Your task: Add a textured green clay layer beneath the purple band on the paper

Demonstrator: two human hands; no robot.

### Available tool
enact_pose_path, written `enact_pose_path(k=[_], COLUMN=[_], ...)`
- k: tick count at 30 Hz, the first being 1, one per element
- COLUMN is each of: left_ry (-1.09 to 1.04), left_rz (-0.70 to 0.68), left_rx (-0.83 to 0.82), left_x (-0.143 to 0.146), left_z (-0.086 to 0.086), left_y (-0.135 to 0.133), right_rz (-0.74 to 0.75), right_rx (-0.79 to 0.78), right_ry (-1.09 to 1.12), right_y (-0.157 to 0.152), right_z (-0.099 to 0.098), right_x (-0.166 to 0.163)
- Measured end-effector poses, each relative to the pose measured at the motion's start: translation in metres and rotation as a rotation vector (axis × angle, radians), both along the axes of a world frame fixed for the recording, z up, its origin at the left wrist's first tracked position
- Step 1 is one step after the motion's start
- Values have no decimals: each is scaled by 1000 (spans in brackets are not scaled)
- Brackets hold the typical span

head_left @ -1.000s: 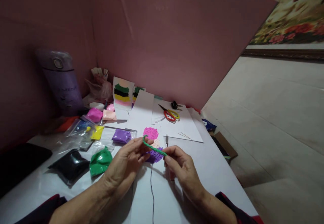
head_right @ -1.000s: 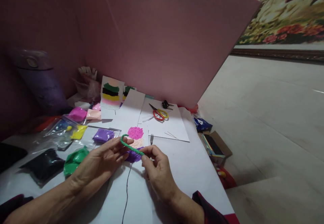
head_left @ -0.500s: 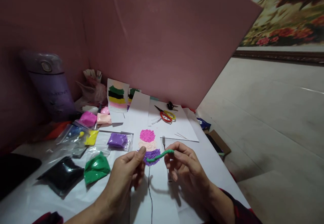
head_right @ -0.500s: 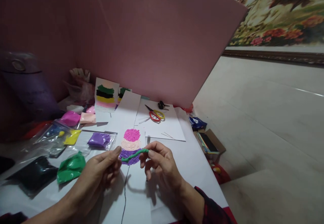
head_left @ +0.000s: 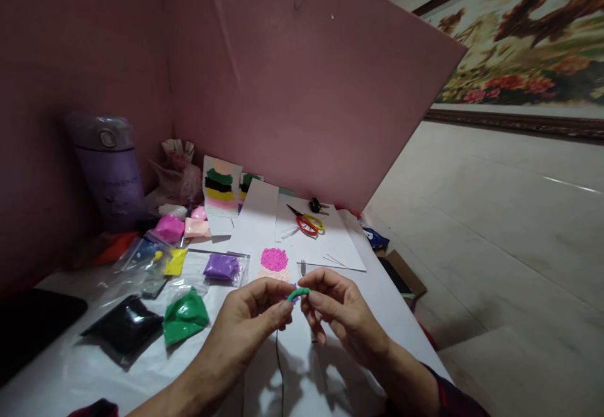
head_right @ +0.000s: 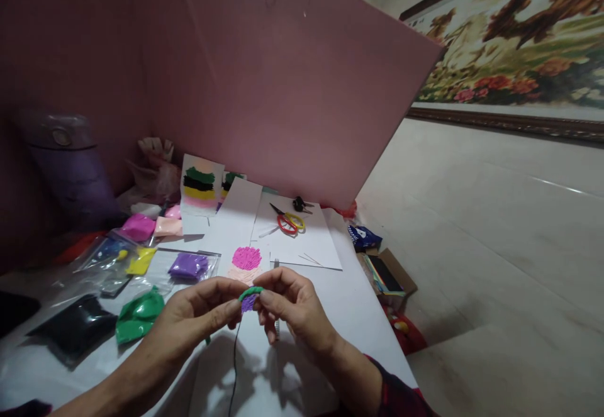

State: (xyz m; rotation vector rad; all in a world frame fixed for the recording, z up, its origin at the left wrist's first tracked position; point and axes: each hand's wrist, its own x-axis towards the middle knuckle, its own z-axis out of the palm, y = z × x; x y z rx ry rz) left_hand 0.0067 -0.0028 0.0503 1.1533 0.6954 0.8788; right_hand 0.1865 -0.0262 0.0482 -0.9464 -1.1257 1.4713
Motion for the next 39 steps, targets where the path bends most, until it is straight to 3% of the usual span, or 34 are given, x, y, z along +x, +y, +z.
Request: enact_pose_path(k=[4, 12, 23, 31, 39], left_ry=[-21, 4, 104, 133, 52], left_rz=[2, -48, -28, 23, 22], left_rx=[-7, -90, -64, -54, -103], left_x=[-4, -6, -4, -3, -2], left_z=[1, -5, -9, -11, -18], left_y=[6, 3, 6, 7, 9], right_rz=[16, -151, -186, -214, -193], right_rx=[124, 444, 774, 739, 595], right_ry=[-139, -553, -655, -727, -551], right_y=[2, -8, -5, -8, -5], right_z=[5, 3, -15, -15, -24], right_x=[-1, -3, 4, 4, 5])
